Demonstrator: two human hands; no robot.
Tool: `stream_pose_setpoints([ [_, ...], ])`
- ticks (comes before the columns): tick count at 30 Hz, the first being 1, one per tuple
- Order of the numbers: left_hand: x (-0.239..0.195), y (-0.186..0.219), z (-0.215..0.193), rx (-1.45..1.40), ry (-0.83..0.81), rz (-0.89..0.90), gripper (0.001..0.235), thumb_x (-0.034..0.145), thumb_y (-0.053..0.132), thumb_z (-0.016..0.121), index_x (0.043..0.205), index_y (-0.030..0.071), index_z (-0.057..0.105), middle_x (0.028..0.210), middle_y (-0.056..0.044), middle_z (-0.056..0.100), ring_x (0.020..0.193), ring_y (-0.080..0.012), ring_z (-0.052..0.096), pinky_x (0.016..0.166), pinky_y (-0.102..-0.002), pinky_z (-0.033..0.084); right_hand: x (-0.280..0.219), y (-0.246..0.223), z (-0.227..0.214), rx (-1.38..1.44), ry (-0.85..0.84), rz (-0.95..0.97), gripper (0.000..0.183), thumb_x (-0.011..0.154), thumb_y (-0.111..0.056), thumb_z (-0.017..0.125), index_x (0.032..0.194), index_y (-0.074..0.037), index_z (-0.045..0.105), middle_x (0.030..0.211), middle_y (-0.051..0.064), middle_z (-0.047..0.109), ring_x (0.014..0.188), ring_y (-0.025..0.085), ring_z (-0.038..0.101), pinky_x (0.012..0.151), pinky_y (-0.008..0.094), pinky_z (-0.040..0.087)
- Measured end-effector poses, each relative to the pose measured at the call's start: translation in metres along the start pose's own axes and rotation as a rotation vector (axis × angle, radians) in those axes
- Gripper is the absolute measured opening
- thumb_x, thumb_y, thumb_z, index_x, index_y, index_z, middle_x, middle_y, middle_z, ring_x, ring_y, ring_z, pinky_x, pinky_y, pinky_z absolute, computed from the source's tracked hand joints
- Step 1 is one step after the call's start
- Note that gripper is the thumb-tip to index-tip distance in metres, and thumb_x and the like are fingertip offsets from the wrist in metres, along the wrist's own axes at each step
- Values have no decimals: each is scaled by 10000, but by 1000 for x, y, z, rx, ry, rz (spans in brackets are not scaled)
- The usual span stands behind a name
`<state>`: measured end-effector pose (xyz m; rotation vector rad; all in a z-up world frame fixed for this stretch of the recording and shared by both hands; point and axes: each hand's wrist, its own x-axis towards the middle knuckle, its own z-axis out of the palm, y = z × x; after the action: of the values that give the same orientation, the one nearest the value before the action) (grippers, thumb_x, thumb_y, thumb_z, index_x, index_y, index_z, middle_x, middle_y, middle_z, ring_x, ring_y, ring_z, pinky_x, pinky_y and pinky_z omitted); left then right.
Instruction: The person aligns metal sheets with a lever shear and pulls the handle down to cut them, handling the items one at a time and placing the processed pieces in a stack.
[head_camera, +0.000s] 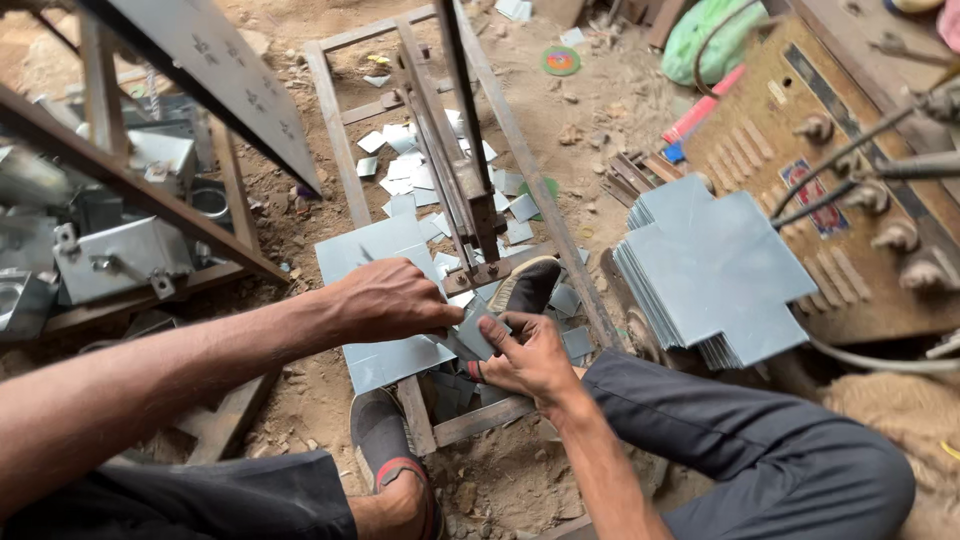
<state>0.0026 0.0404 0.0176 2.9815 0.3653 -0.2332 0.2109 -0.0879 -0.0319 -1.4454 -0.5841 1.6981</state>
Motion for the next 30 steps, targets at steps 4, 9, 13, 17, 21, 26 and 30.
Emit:
stream_pose_setpoints([
  [4,-1,5,-10,49,109,118,113,959,224,650,985,117,629,679,-67,639,608,-300,691,476,-442,513,24,15,-5,-167,-198,-68,510,792,-238,824,1197,19,652,941,-4,762,810,91,741,744,290,625],
  [9,4,6,-17,-17,125,69,164,916,278,672,903,119,636,698,-77,669,587,-293,691,467,-445,505,54,44,-20,79,-181,-279,463,998,-334,772,1168,96,748,1007,121,734,860,182,625,730,303,533],
  [13,5,0,-25,3,20,4,179,912,318,695,870,145,670,665,-86,695,600,-300,683,499,-453,506,37,38,-19,-354,46,-697,398,956,-374,757,987,22,736,899,103,693,854,179,608,740,353,520],
  [17,11,4,-26,-41,-49,-5,195,941,353,664,924,159,680,665,-72,701,565,-274,679,468,-436,505,10,24,-5,-589,206,-880,383,957,-406,733,864,-35,726,812,75,644,806,161,590,717,373,506],
  [21,8,0,-22,-11,-136,0,311,943,470,638,906,163,669,632,-24,682,495,-211,618,429,-367,490,2,8,6,134,-95,-233,365,896,-380,757,854,-26,676,717,5,615,584,97,573,577,332,523],
  [26,7,-2,-1,22,-74,-4,363,938,516,613,858,164,659,598,21,653,429,-154,554,397,-311,470,14,16,-6,221,-191,-76,348,902,-390,754,854,-53,685,671,-11,600,504,72,534,611,286,556],
  [30,7,-4,9,52,7,53,402,964,526,585,818,156,645,566,26,646,404,-147,542,399,-308,465,30,37,-16,332,-301,6,383,988,-375,784,822,-70,623,695,-16,569,581,88,581,612,251,477],
])
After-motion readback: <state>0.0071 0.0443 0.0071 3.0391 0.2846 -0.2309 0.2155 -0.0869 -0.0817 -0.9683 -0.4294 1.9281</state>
